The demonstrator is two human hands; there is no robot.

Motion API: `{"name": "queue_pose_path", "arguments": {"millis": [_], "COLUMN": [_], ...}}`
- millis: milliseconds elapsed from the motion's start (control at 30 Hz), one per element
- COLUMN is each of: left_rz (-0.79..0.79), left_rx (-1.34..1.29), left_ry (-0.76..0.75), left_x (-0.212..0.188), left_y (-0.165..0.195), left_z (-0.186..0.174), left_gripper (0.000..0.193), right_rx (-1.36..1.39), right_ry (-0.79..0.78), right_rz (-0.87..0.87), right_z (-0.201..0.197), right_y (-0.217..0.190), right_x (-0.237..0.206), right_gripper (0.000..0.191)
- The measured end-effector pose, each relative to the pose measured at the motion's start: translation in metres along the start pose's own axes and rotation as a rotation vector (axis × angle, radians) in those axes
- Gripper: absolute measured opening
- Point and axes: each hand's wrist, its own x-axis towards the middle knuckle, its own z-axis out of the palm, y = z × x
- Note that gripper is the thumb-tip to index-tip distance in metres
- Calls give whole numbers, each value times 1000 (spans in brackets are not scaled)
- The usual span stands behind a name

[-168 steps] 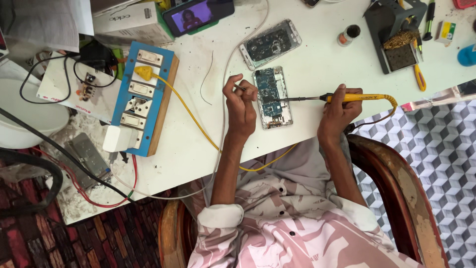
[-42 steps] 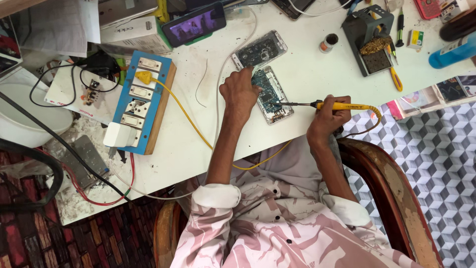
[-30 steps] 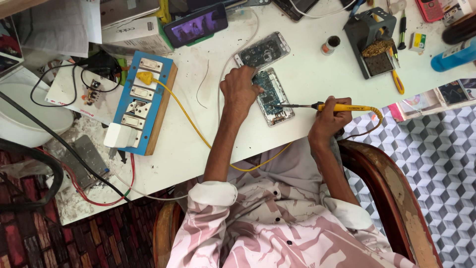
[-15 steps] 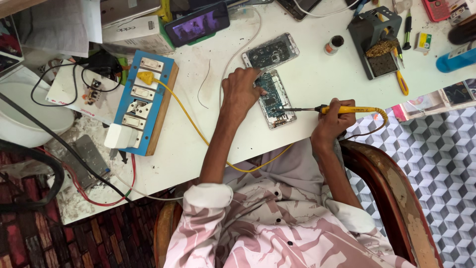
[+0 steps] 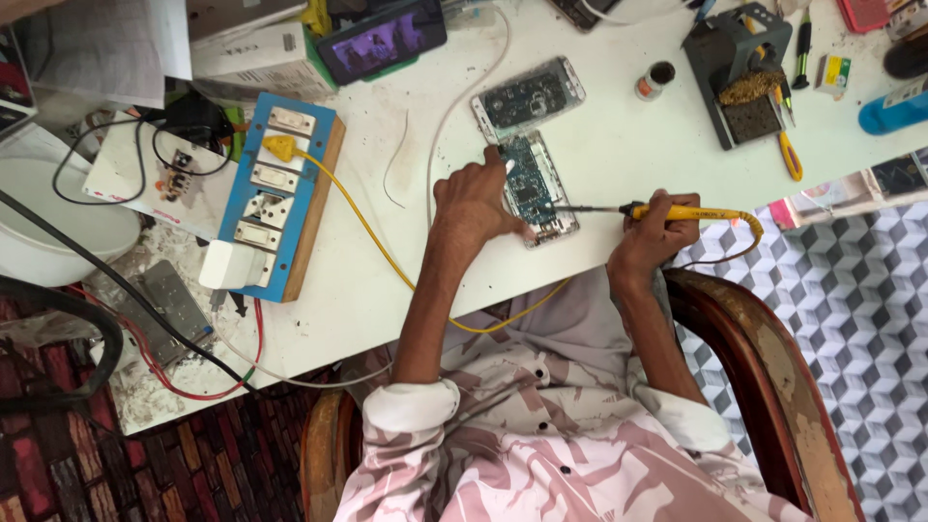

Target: The person sits at a repair workbench holding a disassembled phone motherboard with one hand while using a soldering iron with the other, repeatedly touching the iron to points on the board and repositioning the board between contacts. A second disassembled phone lies nearby on the bench.

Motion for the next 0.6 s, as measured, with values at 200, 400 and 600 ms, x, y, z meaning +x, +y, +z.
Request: {"name": "queue_pose_path", "arguments": {"millis": [200, 400, 600], "left_rz": [12, 25, 29], "left_rx": [14, 10, 16], "left_ry": [71, 55, 6], "left_x": [1, 2, 6], "left_y": [-2, -2, -3], "left_z": [13, 18, 14], "left_gripper": [111, 117, 126], "right_rx": [-33, -32, -39], "right_ry": [53, 13, 3], "right_rz": [1, -40, -55], "right_z": [1, 0, 2], "right_y": [-1, -3, -1], "right_x": [-3, -4, -3], "right_gripper": [22, 19, 22]}}
